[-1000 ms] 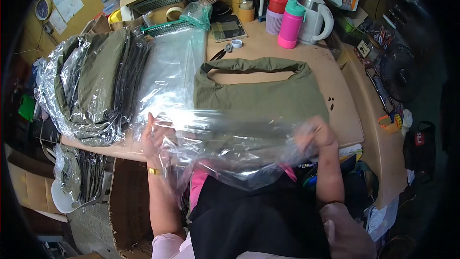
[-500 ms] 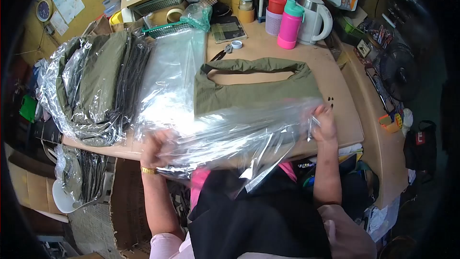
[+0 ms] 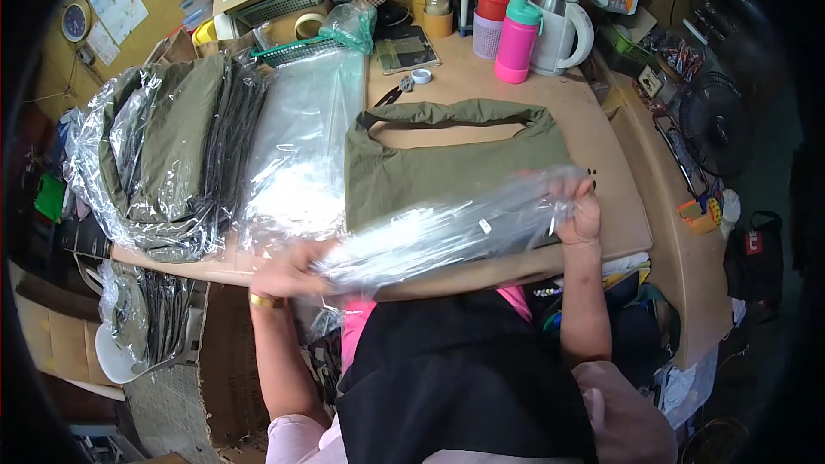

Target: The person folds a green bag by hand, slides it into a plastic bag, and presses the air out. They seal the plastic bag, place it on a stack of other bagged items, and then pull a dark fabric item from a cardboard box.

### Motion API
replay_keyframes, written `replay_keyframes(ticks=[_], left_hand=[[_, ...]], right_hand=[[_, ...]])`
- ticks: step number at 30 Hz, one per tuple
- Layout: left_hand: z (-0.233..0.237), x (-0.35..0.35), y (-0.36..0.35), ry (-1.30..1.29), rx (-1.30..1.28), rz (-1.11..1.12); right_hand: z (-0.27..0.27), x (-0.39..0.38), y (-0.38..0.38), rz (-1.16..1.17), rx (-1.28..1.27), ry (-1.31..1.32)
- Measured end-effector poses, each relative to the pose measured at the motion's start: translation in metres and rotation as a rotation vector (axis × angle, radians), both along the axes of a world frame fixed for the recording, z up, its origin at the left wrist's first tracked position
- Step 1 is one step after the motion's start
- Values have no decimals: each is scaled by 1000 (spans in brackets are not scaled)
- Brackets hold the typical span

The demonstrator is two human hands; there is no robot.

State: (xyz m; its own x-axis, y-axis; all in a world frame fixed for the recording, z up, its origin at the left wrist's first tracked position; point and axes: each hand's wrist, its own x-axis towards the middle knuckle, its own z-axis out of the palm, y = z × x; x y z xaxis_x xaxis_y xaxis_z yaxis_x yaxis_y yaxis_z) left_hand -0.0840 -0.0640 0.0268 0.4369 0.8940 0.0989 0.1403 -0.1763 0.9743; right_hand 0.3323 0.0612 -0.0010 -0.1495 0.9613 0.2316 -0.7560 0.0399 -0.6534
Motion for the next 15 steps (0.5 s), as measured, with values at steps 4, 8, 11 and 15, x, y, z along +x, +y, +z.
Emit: replay_keyframes(ticks=[4, 8, 11, 15], left_hand=[[-17, -11, 6, -6, -318, 225], [7, 17, 23, -897, -144, 841], [-22, -16, 19, -1106, -225, 300], [-18, -13, -10, -490, -355, 257]], right_hand=[[4, -5, -6, -44, -112, -12], [-1, 0, 0, 1008, 314, -425], [-16, 9, -13, 775, 512, -831], [-27, 11, 5, 488, 221, 26]])
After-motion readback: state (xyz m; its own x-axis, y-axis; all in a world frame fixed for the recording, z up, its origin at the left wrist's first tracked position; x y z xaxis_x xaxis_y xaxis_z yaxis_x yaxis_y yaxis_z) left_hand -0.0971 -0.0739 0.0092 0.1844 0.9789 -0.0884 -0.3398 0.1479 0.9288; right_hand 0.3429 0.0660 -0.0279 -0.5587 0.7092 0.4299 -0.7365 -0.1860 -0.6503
